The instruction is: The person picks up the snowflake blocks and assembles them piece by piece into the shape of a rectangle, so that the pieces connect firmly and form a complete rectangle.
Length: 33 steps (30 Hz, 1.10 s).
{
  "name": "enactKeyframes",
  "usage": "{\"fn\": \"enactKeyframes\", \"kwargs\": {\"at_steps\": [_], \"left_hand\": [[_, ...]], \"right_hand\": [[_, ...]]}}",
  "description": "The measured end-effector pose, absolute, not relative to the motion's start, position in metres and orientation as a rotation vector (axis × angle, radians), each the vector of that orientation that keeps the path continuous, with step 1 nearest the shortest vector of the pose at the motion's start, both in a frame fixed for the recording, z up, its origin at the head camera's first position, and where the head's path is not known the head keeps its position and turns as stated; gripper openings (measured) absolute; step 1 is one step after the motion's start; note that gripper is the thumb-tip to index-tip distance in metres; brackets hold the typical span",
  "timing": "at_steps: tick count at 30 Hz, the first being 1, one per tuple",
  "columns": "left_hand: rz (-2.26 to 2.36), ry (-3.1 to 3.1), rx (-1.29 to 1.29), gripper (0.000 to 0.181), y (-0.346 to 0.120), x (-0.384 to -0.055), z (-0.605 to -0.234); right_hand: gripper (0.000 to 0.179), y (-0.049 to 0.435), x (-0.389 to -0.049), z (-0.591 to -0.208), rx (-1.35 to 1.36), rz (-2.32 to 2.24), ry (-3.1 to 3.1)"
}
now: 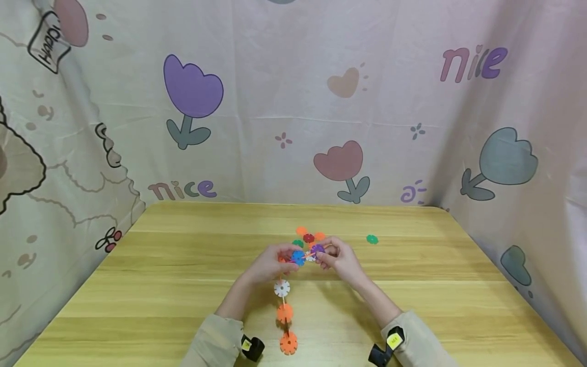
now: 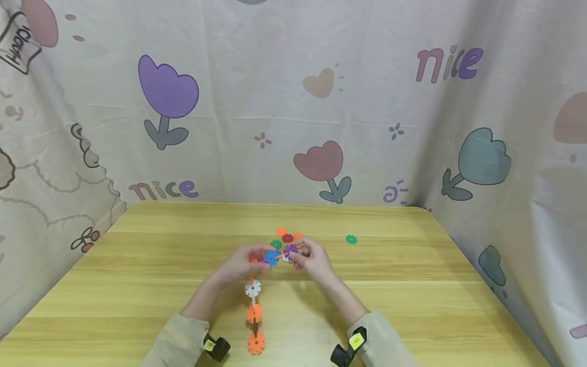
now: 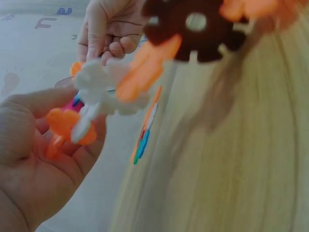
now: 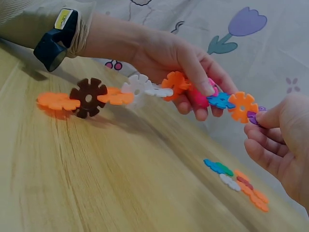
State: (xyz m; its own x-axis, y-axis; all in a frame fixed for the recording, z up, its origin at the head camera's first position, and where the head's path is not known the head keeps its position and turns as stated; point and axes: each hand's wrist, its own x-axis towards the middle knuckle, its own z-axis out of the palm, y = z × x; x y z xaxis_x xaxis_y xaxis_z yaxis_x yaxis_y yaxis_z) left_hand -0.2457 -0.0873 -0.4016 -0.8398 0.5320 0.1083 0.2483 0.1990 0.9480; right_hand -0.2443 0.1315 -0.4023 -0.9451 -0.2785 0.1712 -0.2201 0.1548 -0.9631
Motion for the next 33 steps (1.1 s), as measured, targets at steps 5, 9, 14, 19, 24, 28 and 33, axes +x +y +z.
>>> {"fn": "enactKeyframes", "kwargs": {"at_steps": [5,9,14,19,24,28,33], "left_hand": [[1.608,2.181,0.798,0.039,-0.089,-0.246,-0.401],[1.575,2.154,0.8,0.044,-0.088,-0.245,-0.401],[1.584,2.145,0.766,0.046,-0.086,-0.246,-0.403],[1.607,2.114,0.746,0.046,-0.084,-0.247,-0.405],[1.673,2.062,0.688,0.045,-0.084,-0.248,-0.408],[1.701,2.071,0.659,0.048,-0.084,-0.247,-0.407],[1.724,2.076,0.651,0.048,-0.086,-0.245,-0.405]], "right_hand": [[0.027,0.131,-0.248,-0.408,-0.514,-1.917,2.379],[0.028,0.13,-0.25,-0.409,-0.576,-1.864,2.39],[0.03,0.126,-0.248,-0.406,-0.597,-1.826,2.381],[0.029,0.122,-0.249,-0.406,-0.57,-1.838,2.346],[0.025,0.118,-0.25,-0.406,-0.531,-1.889,2.295],[0.024,0.116,-0.25,-0.406,-0.537,-1.914,2.252],[0.022,0.115,-0.249,-0.406,-0.55,-1.896,2.275]]}}
